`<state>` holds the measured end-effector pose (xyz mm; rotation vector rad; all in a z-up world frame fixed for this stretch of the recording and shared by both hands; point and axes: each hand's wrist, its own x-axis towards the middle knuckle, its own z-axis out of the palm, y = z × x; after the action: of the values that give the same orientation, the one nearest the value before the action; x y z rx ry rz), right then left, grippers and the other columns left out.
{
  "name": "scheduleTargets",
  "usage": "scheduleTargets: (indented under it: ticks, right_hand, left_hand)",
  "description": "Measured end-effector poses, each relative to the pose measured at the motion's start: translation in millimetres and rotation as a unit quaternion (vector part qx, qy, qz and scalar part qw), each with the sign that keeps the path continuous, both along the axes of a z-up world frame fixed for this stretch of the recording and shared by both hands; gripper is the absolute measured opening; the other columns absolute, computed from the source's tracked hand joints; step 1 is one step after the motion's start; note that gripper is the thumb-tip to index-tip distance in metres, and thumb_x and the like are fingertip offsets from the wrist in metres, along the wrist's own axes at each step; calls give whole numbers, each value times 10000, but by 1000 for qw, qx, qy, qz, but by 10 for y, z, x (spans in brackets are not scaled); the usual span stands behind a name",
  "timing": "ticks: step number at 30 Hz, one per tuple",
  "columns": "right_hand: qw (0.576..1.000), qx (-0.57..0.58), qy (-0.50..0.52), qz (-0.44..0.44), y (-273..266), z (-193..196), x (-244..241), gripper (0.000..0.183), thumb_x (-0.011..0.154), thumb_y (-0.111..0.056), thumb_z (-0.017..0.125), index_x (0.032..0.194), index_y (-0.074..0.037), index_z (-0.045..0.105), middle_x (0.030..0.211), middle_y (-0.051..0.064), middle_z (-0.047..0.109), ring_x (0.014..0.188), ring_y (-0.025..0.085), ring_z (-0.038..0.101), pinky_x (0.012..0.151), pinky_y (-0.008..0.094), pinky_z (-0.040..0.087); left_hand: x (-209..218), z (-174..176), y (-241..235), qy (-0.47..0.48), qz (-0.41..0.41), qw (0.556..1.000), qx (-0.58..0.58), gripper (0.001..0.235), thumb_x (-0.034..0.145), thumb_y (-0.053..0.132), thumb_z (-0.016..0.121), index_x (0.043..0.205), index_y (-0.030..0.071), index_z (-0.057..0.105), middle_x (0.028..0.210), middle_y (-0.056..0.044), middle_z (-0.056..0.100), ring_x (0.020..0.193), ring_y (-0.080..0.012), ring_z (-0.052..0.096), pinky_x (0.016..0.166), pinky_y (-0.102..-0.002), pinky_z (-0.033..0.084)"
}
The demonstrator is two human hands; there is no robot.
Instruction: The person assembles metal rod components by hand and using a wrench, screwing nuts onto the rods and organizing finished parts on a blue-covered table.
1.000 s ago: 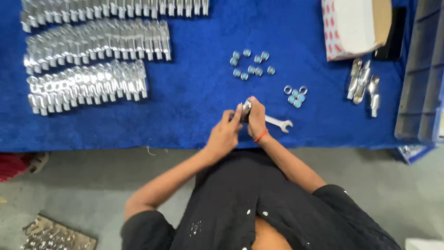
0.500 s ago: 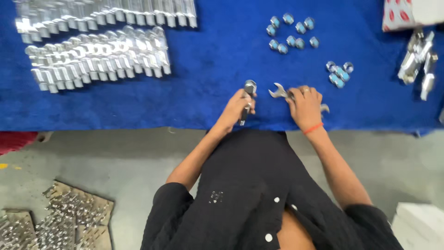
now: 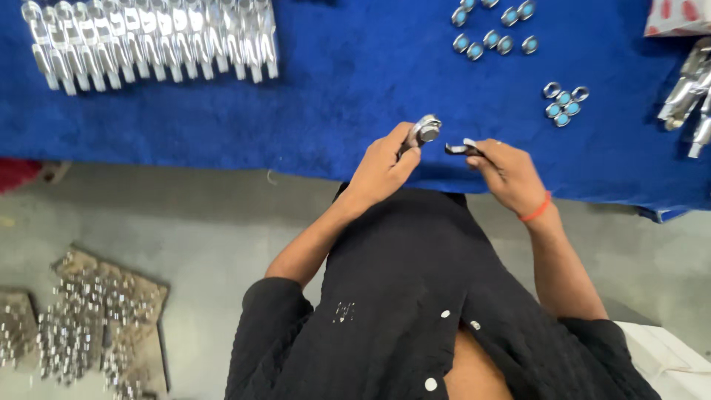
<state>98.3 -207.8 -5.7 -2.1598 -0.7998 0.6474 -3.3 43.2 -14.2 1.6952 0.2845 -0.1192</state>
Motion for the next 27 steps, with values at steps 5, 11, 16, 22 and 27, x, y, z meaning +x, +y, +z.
scheduleTargets:
  ticks: [5, 11, 16, 22, 27]
  right_hand:
    - [979, 39, -160, 122, 165, 553, 129, 143, 933, -123, 750, 1060, -77, 704, 850, 61, 678, 799, 268, 655, 685, 383, 492]
    - [973, 35, -160, 163, 132, 600, 306, 176, 928, -169, 771, 1057, -69, 706, 814, 82, 658, 736, 277, 634, 641, 385, 481]
    - [976, 38, -112, 183, 183, 635, 362, 168, 952, -202, 744, 1056, -74, 710, 790, 77, 636, 701, 274, 618, 617, 382, 469]
    - [961, 22, -126, 246, 281, 796, 519, 161, 951, -234, 708, 1010, -84, 714, 782, 55, 641, 706, 262, 631, 604, 386, 462]
    - [966, 27, -83, 242, 352, 778, 518, 120, 940, -198, 706, 999, -96, 726, 767, 52, 640, 676, 252, 620, 594, 385, 460]
  left_hand:
    - [-143, 199, -137, -47, -10, 999, -21, 175, 995, 140, 579, 1139, 46, 549, 867, -73, 571, 761, -196, 570, 726, -344, 484]
    - [-164, 319, -277, -4, -27, 998, -56, 366, 904, 174, 665, 1237, 56, 566, 858, -55, 613, 736, -208, 592, 701, -340, 494]
    - [-185, 373, -345, -52, -23, 998, 1, 405, 992, 273, 693, 1294, 49, 543, 983, -73, 672, 877, -201, 655, 797, -343, 524]
    - [-207, 427, -337, 3, -32, 999, -13, 411, 1014, 358, 660, 1255, 43, 553, 977, -101, 690, 822, -239, 667, 759, -363, 537]
    - [-244, 415, -294, -73, -28, 996, 40, 422, 1055, 346, 607, 1315, 27, 515, 1019, -135, 684, 884, -305, 692, 793, -391, 542]
